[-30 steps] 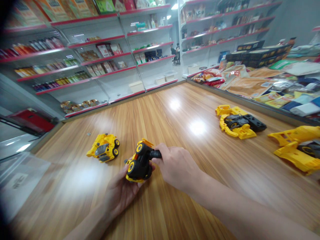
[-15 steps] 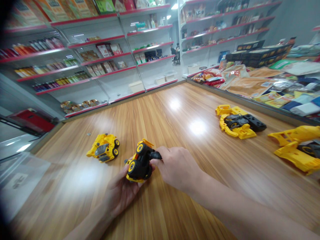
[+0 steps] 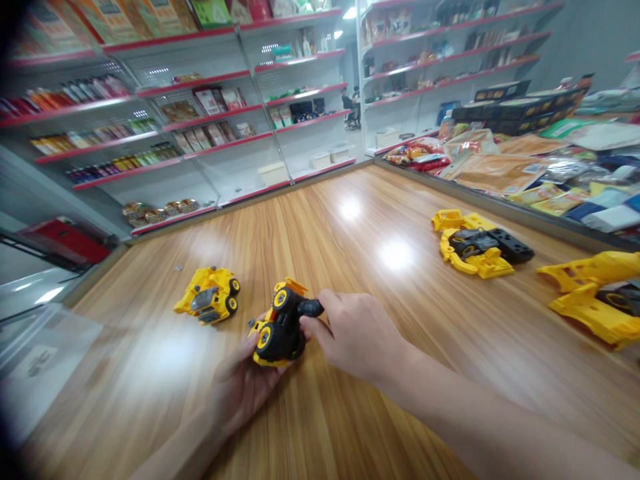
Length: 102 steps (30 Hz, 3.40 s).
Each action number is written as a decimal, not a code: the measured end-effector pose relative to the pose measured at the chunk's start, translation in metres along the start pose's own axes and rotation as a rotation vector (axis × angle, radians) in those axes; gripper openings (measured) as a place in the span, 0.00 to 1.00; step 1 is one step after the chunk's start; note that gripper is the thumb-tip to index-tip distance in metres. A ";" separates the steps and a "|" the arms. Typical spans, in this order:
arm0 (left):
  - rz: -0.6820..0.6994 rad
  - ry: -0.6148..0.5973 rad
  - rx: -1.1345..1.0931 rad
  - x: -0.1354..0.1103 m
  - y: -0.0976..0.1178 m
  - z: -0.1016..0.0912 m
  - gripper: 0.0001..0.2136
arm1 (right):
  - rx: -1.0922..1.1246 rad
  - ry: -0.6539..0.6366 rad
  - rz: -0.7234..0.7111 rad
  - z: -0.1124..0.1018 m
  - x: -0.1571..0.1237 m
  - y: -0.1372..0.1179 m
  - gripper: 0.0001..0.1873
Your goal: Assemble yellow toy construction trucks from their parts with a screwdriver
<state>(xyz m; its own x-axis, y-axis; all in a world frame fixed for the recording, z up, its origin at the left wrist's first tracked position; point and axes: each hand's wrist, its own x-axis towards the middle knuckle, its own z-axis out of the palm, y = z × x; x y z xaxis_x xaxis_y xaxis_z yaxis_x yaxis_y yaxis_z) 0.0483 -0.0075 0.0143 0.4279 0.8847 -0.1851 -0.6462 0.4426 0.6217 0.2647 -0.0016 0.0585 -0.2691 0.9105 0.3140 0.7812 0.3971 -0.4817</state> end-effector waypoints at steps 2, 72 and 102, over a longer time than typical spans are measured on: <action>0.016 0.007 0.010 -0.001 0.000 0.001 0.22 | 0.000 -0.020 -0.021 -0.001 0.000 -0.001 0.16; 0.402 0.214 1.145 -0.007 -0.010 0.000 0.21 | -0.352 -0.196 0.376 -0.017 0.011 0.031 0.22; 0.414 0.007 1.293 -0.011 -0.013 -0.003 0.25 | 0.118 0.021 -0.011 -0.020 0.009 0.008 0.15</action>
<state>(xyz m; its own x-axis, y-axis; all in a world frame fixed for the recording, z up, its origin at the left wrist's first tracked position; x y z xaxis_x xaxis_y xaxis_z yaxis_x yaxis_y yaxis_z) 0.0497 -0.0224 0.0061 0.3431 0.9206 0.1863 0.3267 -0.3029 0.8953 0.2796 0.0080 0.0737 -0.2646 0.9038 0.3364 0.7065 0.4191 -0.5703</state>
